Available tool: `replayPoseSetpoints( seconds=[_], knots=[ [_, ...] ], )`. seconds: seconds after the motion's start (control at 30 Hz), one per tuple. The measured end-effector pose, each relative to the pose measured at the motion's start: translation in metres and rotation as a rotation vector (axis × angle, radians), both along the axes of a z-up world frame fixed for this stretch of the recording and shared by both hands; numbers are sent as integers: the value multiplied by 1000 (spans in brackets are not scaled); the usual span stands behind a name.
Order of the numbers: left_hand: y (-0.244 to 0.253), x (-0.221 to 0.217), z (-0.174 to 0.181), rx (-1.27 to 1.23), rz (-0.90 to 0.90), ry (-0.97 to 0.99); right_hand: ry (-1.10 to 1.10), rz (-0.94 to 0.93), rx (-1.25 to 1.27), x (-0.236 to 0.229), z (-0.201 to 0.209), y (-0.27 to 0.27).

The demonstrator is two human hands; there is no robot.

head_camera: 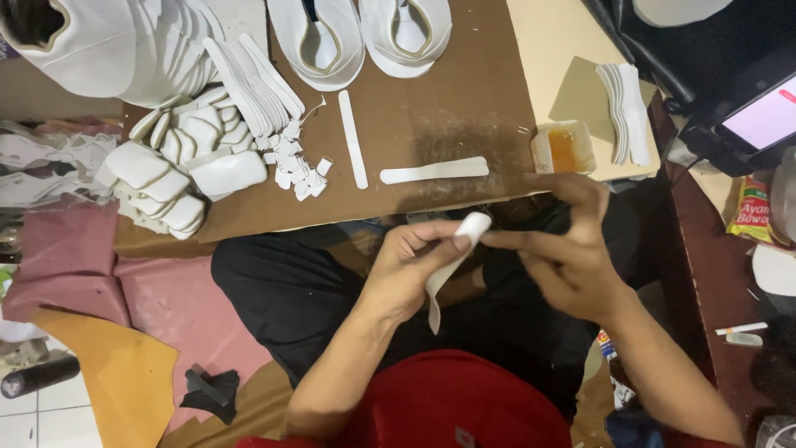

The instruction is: Applying glue to white leather strips and stacking them as part of a shoe manufacturing process

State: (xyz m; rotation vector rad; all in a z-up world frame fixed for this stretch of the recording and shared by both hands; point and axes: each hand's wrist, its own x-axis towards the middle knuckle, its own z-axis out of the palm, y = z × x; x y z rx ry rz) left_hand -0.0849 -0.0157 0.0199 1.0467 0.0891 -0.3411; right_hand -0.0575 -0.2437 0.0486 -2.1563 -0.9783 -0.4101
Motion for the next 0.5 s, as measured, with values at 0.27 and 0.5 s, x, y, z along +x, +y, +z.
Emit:
replayPoseSetpoints(
  seconds=[0.27,0.5],
  knots=[
    [1,27,-27,41,497,94,568,-77,579,-2,-55,64],
    [21,50,-41,171,566,82,946,-168,566,35,-83,121]
  ],
)
